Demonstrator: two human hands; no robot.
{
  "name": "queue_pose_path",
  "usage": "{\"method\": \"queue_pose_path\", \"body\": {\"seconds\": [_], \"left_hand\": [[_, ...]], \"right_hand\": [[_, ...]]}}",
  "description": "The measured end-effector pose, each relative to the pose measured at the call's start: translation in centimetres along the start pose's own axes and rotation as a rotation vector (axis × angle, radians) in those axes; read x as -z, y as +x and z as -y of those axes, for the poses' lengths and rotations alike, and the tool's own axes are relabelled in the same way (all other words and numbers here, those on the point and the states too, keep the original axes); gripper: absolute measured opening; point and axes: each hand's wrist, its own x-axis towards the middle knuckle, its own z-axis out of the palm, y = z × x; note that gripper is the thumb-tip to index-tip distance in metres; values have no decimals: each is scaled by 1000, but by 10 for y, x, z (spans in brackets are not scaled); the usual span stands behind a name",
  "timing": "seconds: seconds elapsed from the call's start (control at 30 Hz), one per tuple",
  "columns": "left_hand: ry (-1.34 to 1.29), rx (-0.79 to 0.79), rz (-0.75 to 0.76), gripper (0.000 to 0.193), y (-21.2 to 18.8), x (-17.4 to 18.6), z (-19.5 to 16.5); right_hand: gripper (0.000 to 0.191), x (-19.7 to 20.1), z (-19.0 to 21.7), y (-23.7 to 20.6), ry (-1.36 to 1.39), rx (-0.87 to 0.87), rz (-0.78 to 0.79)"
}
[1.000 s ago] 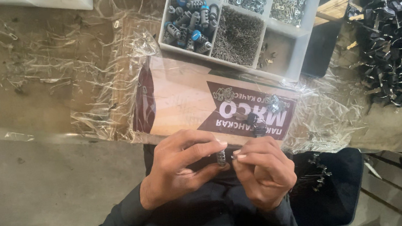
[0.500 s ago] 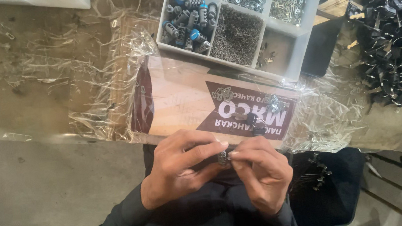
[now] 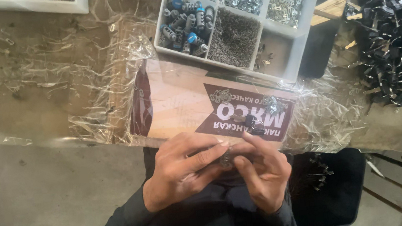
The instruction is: The person picks up black hose clamp bands from a pile on the table, inserts a blue and grey cartridge component into each band by hand, and places the assembled clamps into a compartment of a white organizer tray. The person repeats this assembly cycle throughout the episode.
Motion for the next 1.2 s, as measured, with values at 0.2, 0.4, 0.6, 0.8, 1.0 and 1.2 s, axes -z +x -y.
{"method": "queue_pose_path", "body": {"seconds": [0.2, 0.4, 0.6, 0.8, 1.0, 1.2], "left_hand": [[-1, -26, 79, 47, 0, 0, -3], [-3, 97, 89, 36, -3, 0, 1], [52, 138, -17, 30, -4, -3, 3], [-17, 150, -23, 28, 0, -6, 2], [-142, 220, 1, 28, 1, -5, 1], [-147, 207, 29, 30, 1, -3, 2]], "right_hand": [[21, 0, -15, -4, 12, -118, -27], [22, 3, -3, 16, -560, 344, -218], [31, 2, 4, 39, -1233, 492, -325], [18, 3, 8, 23, -255, 226, -210], [22, 9, 4, 14, -132, 152, -104], [25, 16, 10, 22, -106, 116, 11]]}}
